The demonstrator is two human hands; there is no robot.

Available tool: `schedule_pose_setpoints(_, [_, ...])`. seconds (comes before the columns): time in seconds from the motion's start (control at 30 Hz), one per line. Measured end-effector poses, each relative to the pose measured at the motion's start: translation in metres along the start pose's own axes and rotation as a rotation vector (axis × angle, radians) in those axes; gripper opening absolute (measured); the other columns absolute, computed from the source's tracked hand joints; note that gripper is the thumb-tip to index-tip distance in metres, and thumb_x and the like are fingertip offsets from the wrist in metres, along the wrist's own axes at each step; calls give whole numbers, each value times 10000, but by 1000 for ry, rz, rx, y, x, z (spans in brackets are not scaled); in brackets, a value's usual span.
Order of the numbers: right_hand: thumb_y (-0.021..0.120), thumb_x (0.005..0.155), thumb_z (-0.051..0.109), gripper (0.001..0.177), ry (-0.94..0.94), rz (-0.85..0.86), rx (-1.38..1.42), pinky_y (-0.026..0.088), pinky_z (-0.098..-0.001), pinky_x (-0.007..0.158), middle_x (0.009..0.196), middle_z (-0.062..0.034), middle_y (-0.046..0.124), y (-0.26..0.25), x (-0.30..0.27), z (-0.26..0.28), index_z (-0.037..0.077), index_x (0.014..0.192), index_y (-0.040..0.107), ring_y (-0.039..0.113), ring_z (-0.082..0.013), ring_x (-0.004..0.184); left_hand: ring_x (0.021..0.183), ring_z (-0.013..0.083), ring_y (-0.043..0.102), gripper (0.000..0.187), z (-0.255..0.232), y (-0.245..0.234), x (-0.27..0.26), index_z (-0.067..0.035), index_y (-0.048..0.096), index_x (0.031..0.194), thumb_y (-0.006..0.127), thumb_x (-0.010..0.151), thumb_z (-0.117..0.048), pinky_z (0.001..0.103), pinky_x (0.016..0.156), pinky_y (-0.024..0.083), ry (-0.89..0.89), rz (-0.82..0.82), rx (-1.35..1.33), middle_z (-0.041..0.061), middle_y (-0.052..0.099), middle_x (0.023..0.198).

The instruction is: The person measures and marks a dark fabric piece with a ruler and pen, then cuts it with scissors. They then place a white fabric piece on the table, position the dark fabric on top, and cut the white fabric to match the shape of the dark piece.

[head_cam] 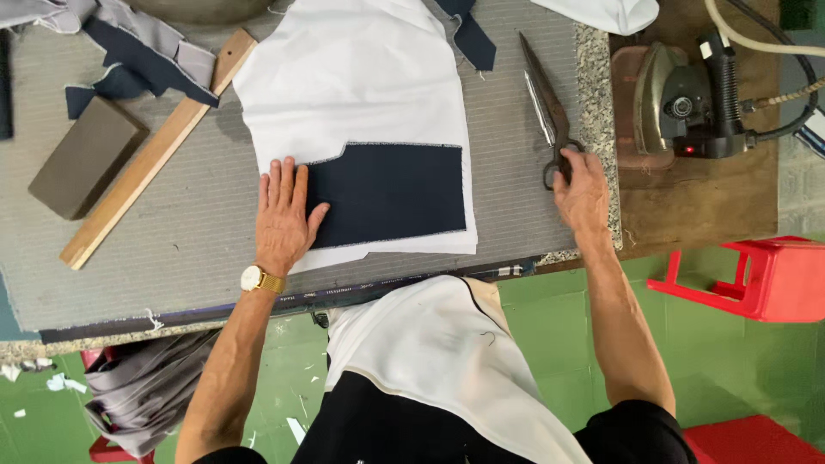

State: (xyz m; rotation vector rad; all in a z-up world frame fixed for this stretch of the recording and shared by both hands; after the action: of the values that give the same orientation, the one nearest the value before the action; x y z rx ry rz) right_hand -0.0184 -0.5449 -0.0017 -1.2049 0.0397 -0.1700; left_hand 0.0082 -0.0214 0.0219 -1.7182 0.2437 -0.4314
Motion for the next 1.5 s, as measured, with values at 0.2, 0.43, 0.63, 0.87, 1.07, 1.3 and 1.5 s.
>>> schedule_pose_setpoints(0.2, [745, 880, 163, 473, 111, 165, 113, 566, -437, 782, 1122, -60, 661, 18, 16, -35, 217, 1338, 645, 709, -277, 950, 1505, 428, 294, 668, 36, -25, -35, 55, 484, 1521, 613, 1066, -417, 535, 1242, 208, -181, -73, 75, 270, 384, 1611])
schedule_pose_setpoints(0.43, [533, 1025, -77, 552, 438, 555, 970, 435, -312, 509, 1021, -118, 569, -21, -4, -10, 150, 1492, 346, 611, -211, 746, 1550, 434, 187, 633, 20, -43, -79, 41, 315, 1603, 435, 1150, -386, 578, 1270, 227, -304, 45, 39, 235, 227, 1672])
schedule_pose_setpoints(0.63, [599, 1007, 74, 769, 320, 408, 1001, 376, -179, 370, 815, 54, 541, -47, -85, 5, 43, 1674, 219, 466, -51, 515, 1536, 428, 236, 622, -15, -25, -52, 22, 432, 1561, 432, 1128, -423, 560, 1259, 253, -117, 62, -13, 224, 288, 1654])
schedule_pose_setpoints(0.87, [651, 935, 472, 538, 574, 373, 1348, 397, -239, 247, 638, -131, 578, -35, -249, 52, 0, 1191, 631, 549, -156, 408, 1526, 412, 261, 623, -21, -4, -13, 14, 509, 1518, 582, 1073, -416, 524, 1250, 206, 132, -48, -113, 241, 353, 1637])
schedule_pose_setpoints(1.07, [600, 955, 446, 632, 744, 482, 1344, 476, -291, 264, 647, -163, 580, -25, -322, 103, -107, 1260, 607, 572, -221, 472, 1521, 410, 275, 591, -13, -7, -16, 16, 540, 1495, 592, 1079, -400, 531, 1242, 233, 213, -80, -148, 239, 354, 1636])
schedule_pose_setpoints(1.3, [615, 948, 343, 517, 736, 545, 1196, 479, -296, 333, 626, -122, 571, -2, -343, 127, -45, 1287, 646, 554, -184, 444, 1417, 408, 452, 457, -21, -23, -33, -26, 610, 1371, 594, 1060, -360, 521, 1150, 366, 247, -149, -217, 203, 516, 1493])
schedule_pose_setpoints(1.5, [663, 942, 304, 538, 758, 443, 1078, 466, -302, 398, 654, -116, 612, 15, -322, 138, 27, 1397, 592, 581, -181, 421, 1334, 352, 539, 395, -26, -6, -51, -98, 650, 1288, 602, 1038, -400, 479, 1091, 429, 265, -94, -203, 125, 581, 1364])
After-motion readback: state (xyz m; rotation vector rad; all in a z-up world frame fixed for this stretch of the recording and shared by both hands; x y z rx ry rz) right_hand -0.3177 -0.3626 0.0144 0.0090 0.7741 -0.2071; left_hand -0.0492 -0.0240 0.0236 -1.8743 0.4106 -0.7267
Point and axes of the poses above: each hand's wrist, its own x-axis towards the middle knuckle, its own y-axis out of the palm, z = x × y, the point moved 7 cm from there along x, towards the middle knuckle
